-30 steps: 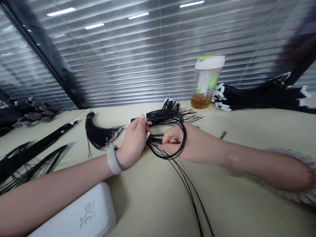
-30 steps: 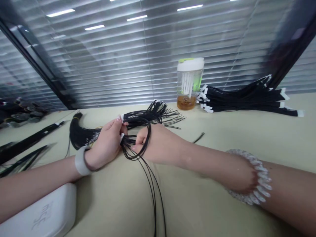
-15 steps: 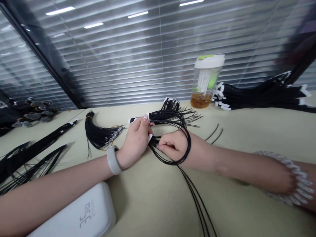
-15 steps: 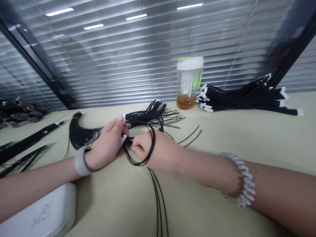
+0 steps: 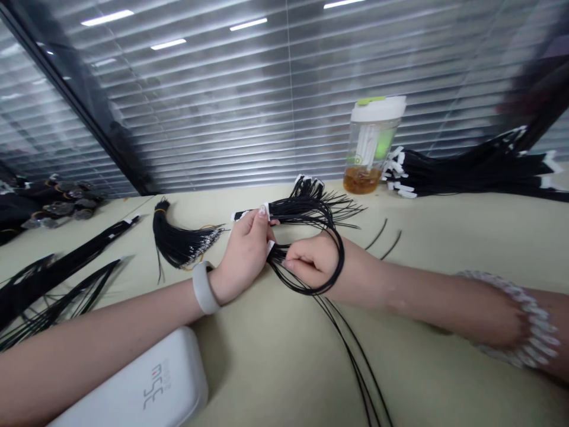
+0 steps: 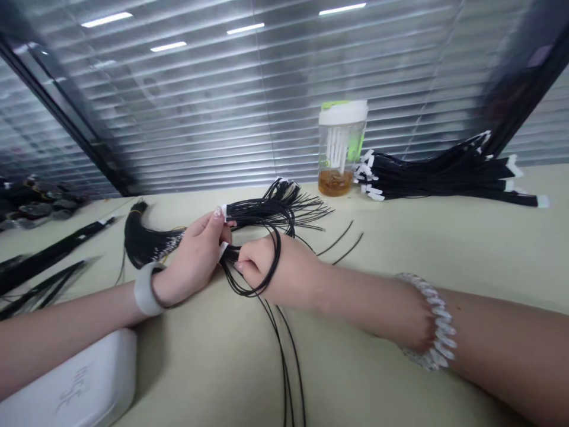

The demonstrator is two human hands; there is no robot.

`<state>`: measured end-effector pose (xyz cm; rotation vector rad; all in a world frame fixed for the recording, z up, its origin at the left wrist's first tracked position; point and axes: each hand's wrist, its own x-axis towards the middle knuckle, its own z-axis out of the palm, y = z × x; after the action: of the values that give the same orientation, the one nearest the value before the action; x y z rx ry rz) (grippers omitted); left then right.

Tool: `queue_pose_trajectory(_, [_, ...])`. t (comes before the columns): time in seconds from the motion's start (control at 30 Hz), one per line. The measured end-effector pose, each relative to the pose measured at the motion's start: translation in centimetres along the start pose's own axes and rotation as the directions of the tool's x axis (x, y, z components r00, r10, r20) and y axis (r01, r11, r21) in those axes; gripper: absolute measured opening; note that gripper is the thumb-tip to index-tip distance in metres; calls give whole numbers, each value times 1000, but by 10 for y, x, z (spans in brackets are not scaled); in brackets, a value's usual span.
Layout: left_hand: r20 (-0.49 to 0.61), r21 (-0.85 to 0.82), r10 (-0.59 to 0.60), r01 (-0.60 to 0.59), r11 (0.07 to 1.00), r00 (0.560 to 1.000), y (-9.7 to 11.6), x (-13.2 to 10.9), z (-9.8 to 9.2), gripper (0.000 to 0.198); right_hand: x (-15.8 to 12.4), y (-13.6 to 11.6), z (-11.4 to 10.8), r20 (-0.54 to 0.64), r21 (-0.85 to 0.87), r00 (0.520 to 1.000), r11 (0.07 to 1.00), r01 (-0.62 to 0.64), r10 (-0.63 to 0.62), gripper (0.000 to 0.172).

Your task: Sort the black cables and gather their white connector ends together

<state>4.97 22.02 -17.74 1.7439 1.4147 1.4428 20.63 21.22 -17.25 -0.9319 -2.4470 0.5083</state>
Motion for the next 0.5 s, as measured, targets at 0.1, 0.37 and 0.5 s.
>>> queue_pose_trajectory(0.1, [0, 8, -29, 29, 1000, 1000, 3, -1, 0, 41, 0, -1, -2, -32, -52, 999, 999, 16, -18, 19])
queue_pose_trajectory(0.37, [17, 47, -62, 62, 997, 998, 10, -4, -1, 37, 4, -14, -15, 86, -367, 989, 926, -84, 124, 15])
queue_pose_trajectory(0.5, [2, 30, -64, 63, 998, 998, 7, -3, -1, 37, 5, -14, -50, 20, -530, 989, 840, -115, 148, 20])
